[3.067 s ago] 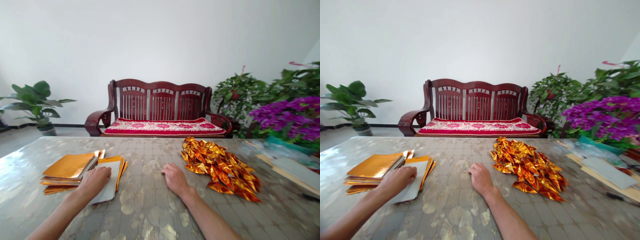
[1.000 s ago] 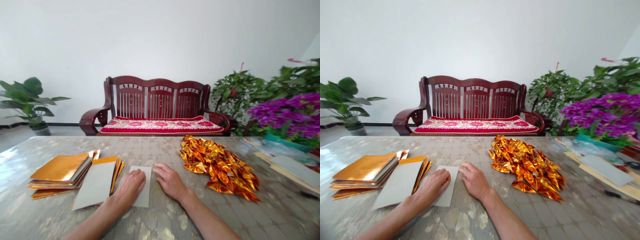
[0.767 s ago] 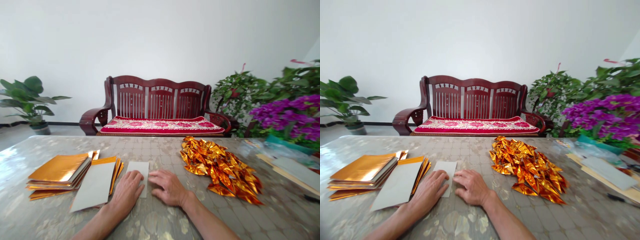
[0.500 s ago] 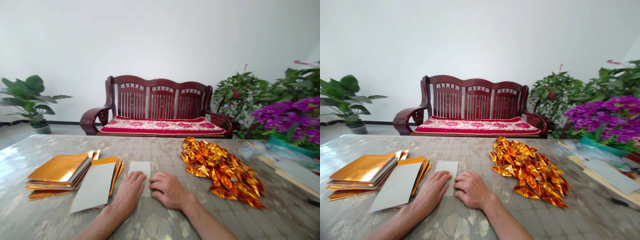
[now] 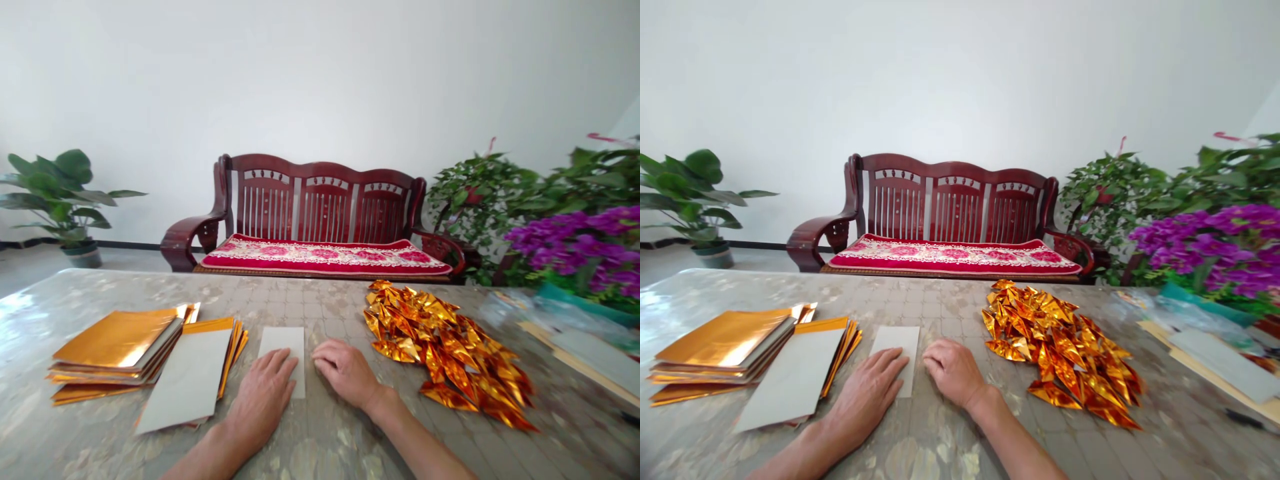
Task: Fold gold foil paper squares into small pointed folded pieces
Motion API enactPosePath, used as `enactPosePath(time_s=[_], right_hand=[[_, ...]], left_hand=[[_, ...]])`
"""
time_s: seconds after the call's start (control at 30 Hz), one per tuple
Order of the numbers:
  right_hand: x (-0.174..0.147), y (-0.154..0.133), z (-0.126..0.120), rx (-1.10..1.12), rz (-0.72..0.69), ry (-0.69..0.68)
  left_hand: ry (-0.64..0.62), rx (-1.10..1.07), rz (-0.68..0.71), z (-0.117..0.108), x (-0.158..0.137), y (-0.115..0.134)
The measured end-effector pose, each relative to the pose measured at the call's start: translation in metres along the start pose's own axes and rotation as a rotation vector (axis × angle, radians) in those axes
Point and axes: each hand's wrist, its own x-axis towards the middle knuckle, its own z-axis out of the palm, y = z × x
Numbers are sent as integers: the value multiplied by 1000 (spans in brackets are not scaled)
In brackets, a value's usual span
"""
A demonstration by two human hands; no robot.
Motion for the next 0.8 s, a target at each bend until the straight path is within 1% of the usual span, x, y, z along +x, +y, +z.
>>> enactPosePath(time_s=[0.07,0.13,0.17,0.3,0.4,0.5,0.63,0.8], right_hand=[[11,8,-16,-49,133,24],[24,23,-39,-220,291,36],[32,32,-53,-271,337,51],[60,77,-109,-464,464,115],[75,109,-133,-616,481,64],[83,131,-138,-730,437,-65],[88,150,-129,-828,360,-230],[91,164,-124,-872,312,-353]], left_hand=[[-1,-4,3,0,0,-1],[-11,-6,-2,0,0,-1],[-18,-6,-7,0,0,-1],[-34,-9,-27,-1,1,0],[-35,-19,-29,-2,1,1],[-33,-30,-32,-2,1,2],[-34,-32,-33,-2,2,2],[-38,-15,-32,-1,3,1]])
